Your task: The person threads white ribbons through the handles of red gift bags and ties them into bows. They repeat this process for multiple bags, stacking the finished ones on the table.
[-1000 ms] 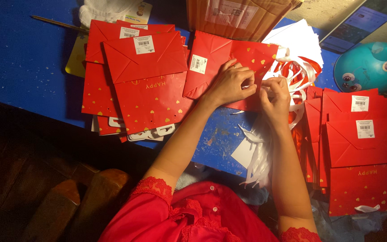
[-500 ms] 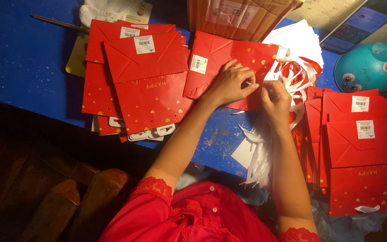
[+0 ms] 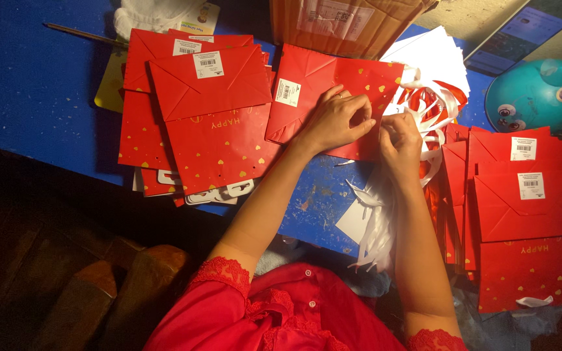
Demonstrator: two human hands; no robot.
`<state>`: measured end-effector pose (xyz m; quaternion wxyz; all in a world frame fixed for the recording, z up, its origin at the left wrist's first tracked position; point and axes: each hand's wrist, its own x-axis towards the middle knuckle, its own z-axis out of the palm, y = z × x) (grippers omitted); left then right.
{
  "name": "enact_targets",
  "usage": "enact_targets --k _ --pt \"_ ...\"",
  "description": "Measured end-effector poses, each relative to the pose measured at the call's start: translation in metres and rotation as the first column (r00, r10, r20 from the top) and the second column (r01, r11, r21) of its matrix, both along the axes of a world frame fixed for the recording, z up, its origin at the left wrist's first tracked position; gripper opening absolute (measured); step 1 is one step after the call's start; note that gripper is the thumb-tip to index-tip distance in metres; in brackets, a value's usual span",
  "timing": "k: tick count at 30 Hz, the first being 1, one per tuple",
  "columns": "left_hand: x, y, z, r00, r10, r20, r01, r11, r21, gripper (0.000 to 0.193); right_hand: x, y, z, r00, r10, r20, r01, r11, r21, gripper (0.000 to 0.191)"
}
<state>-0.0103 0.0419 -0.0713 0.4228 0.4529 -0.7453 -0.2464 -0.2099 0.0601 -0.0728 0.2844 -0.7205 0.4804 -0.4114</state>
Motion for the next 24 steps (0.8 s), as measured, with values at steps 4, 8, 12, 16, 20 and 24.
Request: enact_targets --k 4,8,12,16,20,24 --pt "-0.001 -0.003 -0.007 1.000 -0.019 -0.018 0.018 1.000 -0.007 0.019 -0.002 0.000 0.001 0.999 -0.002 -0.045 0.003 1.000 0.005 0.010" --pt "-0.001 -0.010 -0.011 0.993 -0.056 -0.107 0.068 0.991 0.116 0.017 -0.002 0.001 0.002 0.999 -0.002 -0.038 0.003 1.000 0.024 0.013" --pt "0.005 -0.012 -0.013 0.974 -0.112 -0.199 0.149 0.972 0.181 0.013 -0.002 0.001 0.002 0.999 -0.030 -0.019 0.032 0.994 0.105 0.018" --pt "0.009 -0.012 -0.013 0.959 -0.159 -0.233 0.205 0.961 0.189 0.012 -0.003 0.001 0.002 0.999 -0.006 -0.052 0.009 0.999 0.053 0.021" --pt "0.008 -0.012 -0.012 0.963 -0.155 -0.221 0.199 0.961 0.193 0.012 -0.004 0.001 0.003 0.996 -0.030 -0.088 0.034 0.999 0.041 0.024" --pt "0.005 -0.011 -0.008 0.973 -0.145 -0.178 0.181 0.962 0.204 0.012 -0.003 0.001 0.004 0.992 -0.039 -0.116 0.040 0.999 0.011 0.025"
